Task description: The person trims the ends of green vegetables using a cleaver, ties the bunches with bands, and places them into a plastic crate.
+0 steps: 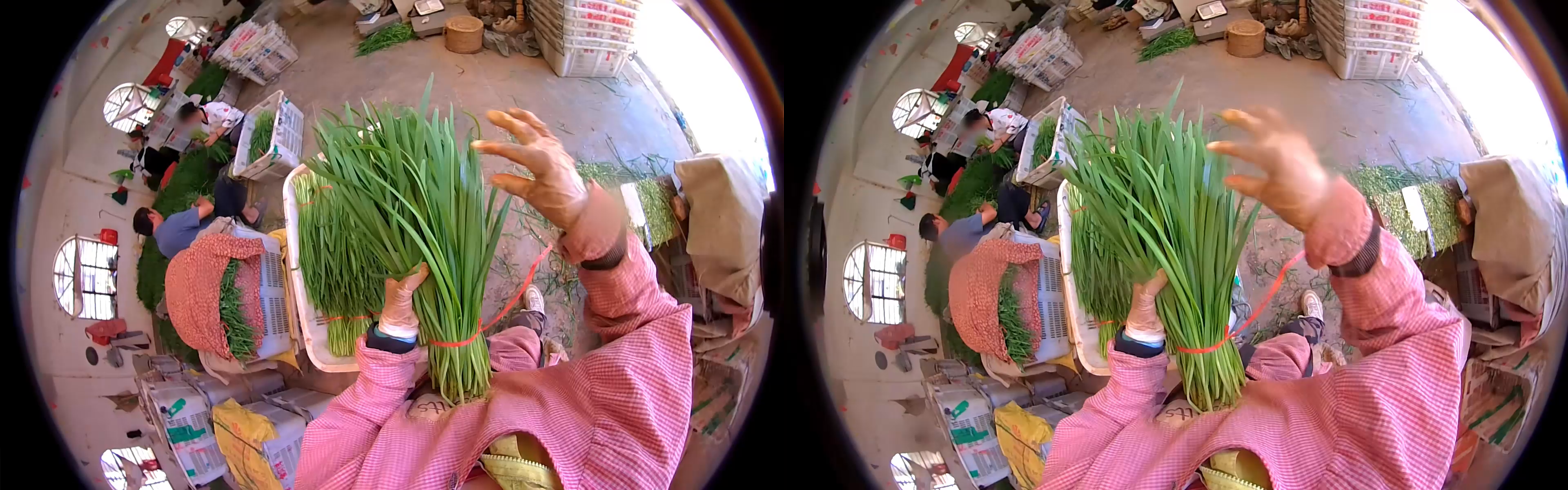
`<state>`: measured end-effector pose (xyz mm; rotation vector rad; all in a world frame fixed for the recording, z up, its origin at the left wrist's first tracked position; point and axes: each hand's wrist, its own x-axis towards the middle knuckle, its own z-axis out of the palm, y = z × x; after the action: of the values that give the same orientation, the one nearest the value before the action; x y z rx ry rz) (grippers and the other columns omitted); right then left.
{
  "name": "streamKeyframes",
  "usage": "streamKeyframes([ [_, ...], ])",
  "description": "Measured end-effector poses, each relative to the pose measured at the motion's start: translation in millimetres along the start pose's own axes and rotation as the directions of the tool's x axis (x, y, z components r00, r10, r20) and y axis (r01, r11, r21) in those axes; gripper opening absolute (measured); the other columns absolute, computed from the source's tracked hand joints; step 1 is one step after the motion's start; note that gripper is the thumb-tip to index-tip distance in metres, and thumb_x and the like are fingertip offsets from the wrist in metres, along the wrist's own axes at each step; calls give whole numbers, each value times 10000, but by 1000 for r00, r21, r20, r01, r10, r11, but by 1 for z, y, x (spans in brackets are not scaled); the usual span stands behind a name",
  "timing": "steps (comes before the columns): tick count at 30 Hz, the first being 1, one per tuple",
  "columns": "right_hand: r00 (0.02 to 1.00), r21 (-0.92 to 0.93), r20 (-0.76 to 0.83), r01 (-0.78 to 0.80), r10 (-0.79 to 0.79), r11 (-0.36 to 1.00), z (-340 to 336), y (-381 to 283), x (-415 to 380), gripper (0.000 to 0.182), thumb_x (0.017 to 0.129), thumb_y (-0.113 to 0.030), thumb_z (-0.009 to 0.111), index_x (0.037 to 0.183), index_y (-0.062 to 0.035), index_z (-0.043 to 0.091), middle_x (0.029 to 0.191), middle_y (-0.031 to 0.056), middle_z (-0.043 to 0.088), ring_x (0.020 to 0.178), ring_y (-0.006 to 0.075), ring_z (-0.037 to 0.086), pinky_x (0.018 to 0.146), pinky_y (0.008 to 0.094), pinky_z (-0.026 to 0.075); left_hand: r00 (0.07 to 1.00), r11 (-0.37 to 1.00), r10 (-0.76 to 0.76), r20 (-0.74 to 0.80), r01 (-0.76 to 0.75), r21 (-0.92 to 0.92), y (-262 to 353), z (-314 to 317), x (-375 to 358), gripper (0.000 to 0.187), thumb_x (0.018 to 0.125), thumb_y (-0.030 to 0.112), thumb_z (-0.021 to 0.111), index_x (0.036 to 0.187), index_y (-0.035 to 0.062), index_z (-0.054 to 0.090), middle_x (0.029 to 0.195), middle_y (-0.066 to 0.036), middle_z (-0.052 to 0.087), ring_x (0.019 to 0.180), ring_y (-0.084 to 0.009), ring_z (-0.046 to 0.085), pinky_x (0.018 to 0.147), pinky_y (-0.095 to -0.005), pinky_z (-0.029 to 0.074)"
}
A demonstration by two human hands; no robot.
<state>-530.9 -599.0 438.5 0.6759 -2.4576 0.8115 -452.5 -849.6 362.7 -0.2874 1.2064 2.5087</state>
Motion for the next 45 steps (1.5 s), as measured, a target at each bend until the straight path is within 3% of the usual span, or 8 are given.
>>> streamKeyframes([
  [5, 947, -16, 318, 49, -41, 999, 30, -42, 32, 431, 634, -194, 711, 1054, -210, 615, 1370, 92, 314, 1287, 339, 196, 1027, 489, 193, 994, 999, -39, 101, 37, 21, 4, -6, -13, 340, 774, 70, 602, 1090, -1, 500, 981, -94, 600, 820, -201, 615, 716, -326, 530],
  [15, 934, -109, 351, 116, -71, 987, 9, -25, 28, 207, 628, -170, 660, 834, -149, 646, 1307, 52, 416, 1279, 293, 244, 1028, 494, 171, 983, 992, -126, 133, 123, 29, 0, 24, 5, 358, 745, 52, 628, 1080, 1, 512, 966, -73, 601, 843, -188, 599, 761, -332, 501],
  [20, 774, -499, -252, -618, 581, 607, -39, 68, -8, 216, 665, -178, 654, 866, -105, 625, 1291, 70, 433, 1258, 292, 279, 1036, 412, 201, 999, 942, -32, -44, 44, 332, -19, 43, 29, 343, 677, 16, 684, 1000, 8, 569, 928, -50, 609, 799, -152, 592, 738, -289, 486],
  [23, 844, -123, -407, -429, 348, 895, -47, 45, -41, 331, 620, -227, 709, 937, -163, 638, 1344, 83, 362, 1270, 309, 243, 1031, 412, 201, 998, 892, 1, -64, 28, 451, -30, 53, 42, 370, 664, -2, 691, 1011, 15, 563, 934, -44, 606, 791, -147, 589, 731, -280, 483],
  [29, 929, -179, 292, -180, 226, 967, 13, -6, -43, 211, 639, -257, 672, 845, -214, 679, 1372, 78, 313, 1304, 310, 154, 1034, 500, 124, 999, 900, -21, 34, 5, 437, -53, 78, 55, 382, 673, -4, 689, 1024, 19, 540, 923, -40, 596, 784, -137, 577, 703, -258, 483],
  [35, 875, -176, 414, -192, 250, 965, 5, 1, -42, 171, 624, -239, 665, 788, -189, 676, 1371, 82, 314, 1301, 312, 167, 1024, 530, 143, 994, 923, -62, 93, 21, 385, -54, 92, 53, 413, 669, -33, 667, 1047, 11, 506, 963, -65, 575, 818, -178, 586, 717, -302, 494],
  [40, 930, -228, 228, -236, 288, 945, 18, 4, -50, 147, 617, -225, 664, 752, -169, 664, 1372, 95, 310, 1294, 310, 197, 1017, 540, 163, 990, 925, -54, 128, 2, 379, -51, 100, 55, 425, 669, -33, 660, 1060, 12, 500, 957, -66, 577, 824, -173, 583, 735, -292, 490],
  [45, 846, -181, 437, -251, 306, 951, 10, 2, -36, 154, 598, -232, 668, 731, -155, 659, 1358, 114, 328, 1294, 316, 195, 1010, 545, 183, 987, 909, -69, 142, 3, 416, -48, 90, 57, 430, 673, -25, 662, 1069, 12, 497, 963, -66, 578, 829, -172, 582, 738, -293, 491],
])
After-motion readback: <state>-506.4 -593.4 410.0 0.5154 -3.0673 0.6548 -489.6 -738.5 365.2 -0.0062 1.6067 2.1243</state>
